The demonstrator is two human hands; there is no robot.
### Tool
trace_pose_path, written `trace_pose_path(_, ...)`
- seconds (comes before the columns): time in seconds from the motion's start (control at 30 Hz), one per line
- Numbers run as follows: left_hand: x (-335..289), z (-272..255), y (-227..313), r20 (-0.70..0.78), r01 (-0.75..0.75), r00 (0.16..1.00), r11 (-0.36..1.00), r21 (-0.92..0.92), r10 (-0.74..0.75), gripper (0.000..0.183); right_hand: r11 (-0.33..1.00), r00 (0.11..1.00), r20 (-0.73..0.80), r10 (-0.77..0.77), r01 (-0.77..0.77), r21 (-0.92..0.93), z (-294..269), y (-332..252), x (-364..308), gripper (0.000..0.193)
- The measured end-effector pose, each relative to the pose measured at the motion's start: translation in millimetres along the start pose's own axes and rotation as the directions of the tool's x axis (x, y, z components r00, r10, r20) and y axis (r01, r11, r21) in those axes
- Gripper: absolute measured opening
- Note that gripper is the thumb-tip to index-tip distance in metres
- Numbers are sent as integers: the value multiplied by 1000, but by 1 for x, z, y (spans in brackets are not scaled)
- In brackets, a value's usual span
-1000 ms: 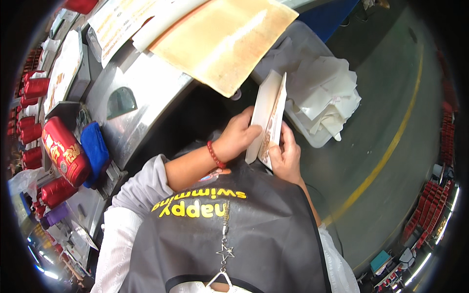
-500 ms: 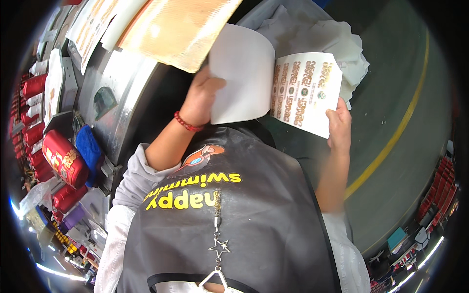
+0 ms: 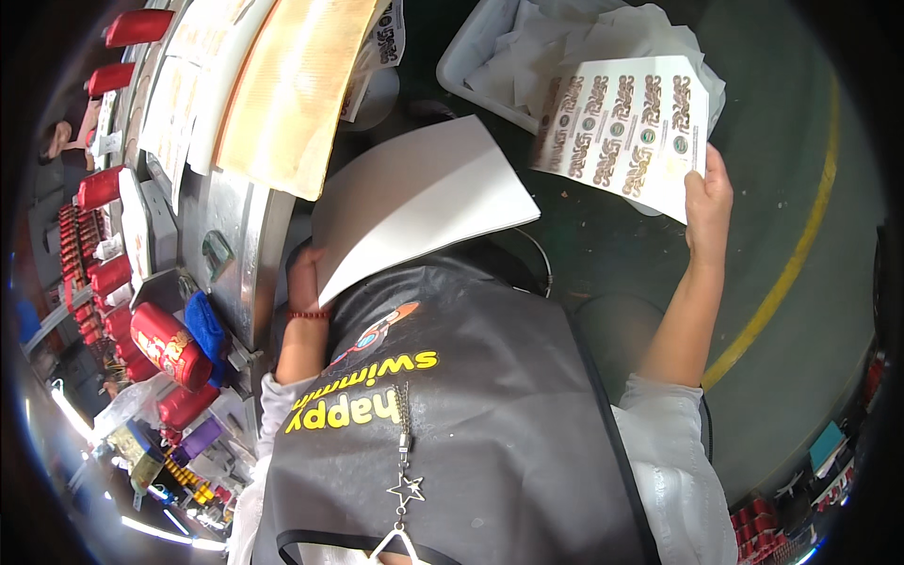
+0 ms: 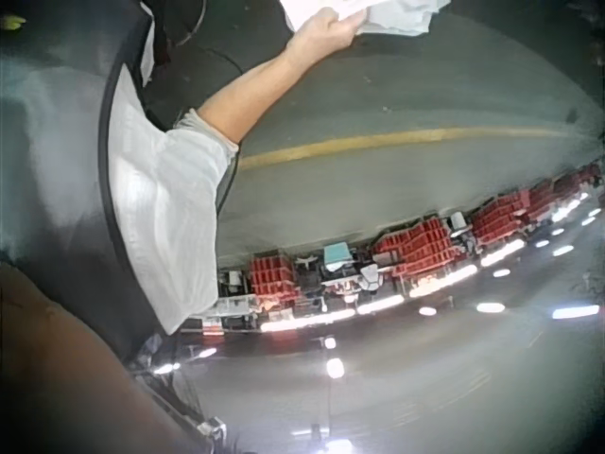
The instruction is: The person handles striped paper sheets and then applies gold stickers to red cylindrical cans. They peel stickers from a sheet, place them on the cans, and smooth them with a green tool. The cans are placed on a metal workbench.
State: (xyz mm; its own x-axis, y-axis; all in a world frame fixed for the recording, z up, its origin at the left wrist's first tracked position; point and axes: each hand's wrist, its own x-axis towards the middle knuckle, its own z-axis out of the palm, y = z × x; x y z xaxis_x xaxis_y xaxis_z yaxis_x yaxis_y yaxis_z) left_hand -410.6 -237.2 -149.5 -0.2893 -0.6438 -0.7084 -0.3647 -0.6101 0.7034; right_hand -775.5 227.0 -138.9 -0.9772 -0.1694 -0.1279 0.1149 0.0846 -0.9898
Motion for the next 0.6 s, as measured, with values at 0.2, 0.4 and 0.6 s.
trace_pose_path(0.2, -32, -44, -20, -153, 6, 988, 1000, -1, -6, 33, 820, 983, 177, -36, -72, 567, 51, -6, 30, 39)
trace_pose_path(0.4, -47, -84, -34, 36, 90, 996, 918, -387, -83, 39, 794, 976, 214, -28, -108, 598, 142, 14, 79, 37)
trace_pose_path(0.6, -72, -83, -43, -50, -30, 999, 925, -378, 12, 33, 811, 967, 236, 100, -216, 543, 211, 34, 61, 37)
